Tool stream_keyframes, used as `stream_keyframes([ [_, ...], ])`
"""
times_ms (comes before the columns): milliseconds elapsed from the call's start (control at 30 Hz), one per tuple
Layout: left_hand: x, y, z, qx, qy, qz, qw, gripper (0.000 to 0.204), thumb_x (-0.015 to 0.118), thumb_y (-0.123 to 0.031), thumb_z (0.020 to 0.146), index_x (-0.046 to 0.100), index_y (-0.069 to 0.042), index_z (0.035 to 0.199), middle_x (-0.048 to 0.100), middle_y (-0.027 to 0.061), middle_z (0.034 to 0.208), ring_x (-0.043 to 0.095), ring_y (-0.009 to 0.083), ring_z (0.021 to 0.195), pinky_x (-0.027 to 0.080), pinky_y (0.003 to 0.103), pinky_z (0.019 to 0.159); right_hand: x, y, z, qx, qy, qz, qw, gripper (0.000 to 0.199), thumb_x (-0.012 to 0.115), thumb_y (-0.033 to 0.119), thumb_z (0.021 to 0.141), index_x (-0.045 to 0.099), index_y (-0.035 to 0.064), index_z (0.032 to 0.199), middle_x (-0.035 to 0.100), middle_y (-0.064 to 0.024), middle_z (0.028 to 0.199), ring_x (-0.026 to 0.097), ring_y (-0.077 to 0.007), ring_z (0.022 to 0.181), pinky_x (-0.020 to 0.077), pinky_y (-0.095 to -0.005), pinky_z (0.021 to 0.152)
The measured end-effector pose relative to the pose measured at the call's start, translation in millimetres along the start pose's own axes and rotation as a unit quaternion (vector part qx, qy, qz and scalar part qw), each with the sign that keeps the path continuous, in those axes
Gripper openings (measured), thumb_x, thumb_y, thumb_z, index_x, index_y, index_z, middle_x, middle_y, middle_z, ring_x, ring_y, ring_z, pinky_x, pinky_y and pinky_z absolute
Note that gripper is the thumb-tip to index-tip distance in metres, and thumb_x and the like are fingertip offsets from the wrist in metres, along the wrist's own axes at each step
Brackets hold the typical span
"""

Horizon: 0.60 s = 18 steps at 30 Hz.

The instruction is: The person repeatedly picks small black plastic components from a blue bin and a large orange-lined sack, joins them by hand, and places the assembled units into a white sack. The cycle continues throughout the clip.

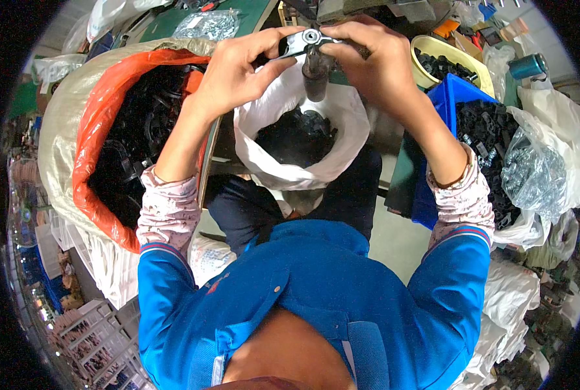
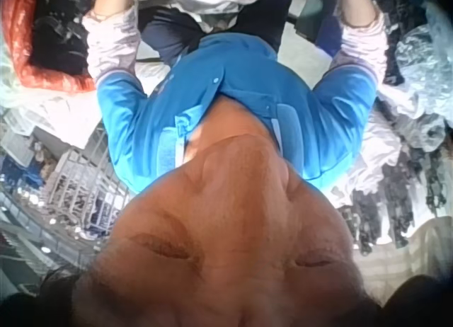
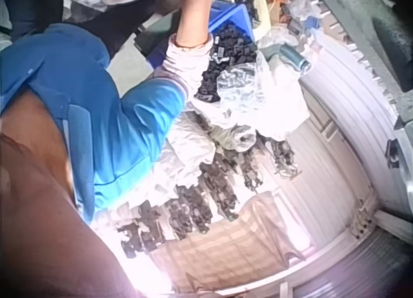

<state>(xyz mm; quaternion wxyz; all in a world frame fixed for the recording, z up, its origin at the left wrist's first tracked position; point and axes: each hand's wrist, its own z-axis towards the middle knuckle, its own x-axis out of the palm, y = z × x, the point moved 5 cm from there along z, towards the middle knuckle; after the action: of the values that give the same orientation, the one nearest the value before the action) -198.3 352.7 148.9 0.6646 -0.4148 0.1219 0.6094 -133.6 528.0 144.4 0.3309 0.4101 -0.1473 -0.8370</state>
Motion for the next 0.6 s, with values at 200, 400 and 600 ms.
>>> stream_keyframes([
  [200, 5, 16, 10, -0.073, 0.126, -0.016, 0.989, 0.031, 0.07, -0.019, 0.079, 0.045, -0.003, 0.072, 0.044, 0.0097, 0.058, 0.044, 0.0213, 0.052, 0.035, 0.034, 0.049, 17, -27, 4, 0.188, 0.133, 0.13, 0.964, 0.025, 0.072, 0.007, 0.08, 0.068, 0.0016, 0.105, 0.064, 0.0026, 0.077, 0.054, -0.0028, 0.069, 0.0447, -0.0192, 0.063],
  [400, -1, 21, 4, -0.084, 0.12, -0.014, 0.989, 0.025, 0.071, -0.02, 0.081, 0.054, -0.002, 0.077, 0.05, 0.0039, 0.061, 0.048, 0.0116, 0.056, 0.038, 0.029, 0.052, 17, -29, 1, 0.229, 0.141, 0.134, 0.954, 0.025, 0.072, 0.007, 0.08, 0.068, 0.0007, 0.104, 0.064, 0.0016, 0.076, 0.053, -0.0028, 0.065, 0.0442, -0.0185, 0.061],
  [600, 1, 30, -10, -0.177, 0.152, -0.093, 0.968, 0.017, 0.069, -0.015, 0.085, 0.06, -0.001, 0.082, 0.057, -0.0025, 0.07, 0.049, 0.0039, 0.063, 0.04, 0.021, 0.056, 24, -61, 8, 0.245, 0.125, 0.405, 0.872, 0.032, 0.066, 0.024, 0.087, 0.068, -0.0052, 0.099, 0.069, -0.0082, 0.087, 0.064, -0.0112, 0.069, 0.0511, -0.0217, 0.062],
])
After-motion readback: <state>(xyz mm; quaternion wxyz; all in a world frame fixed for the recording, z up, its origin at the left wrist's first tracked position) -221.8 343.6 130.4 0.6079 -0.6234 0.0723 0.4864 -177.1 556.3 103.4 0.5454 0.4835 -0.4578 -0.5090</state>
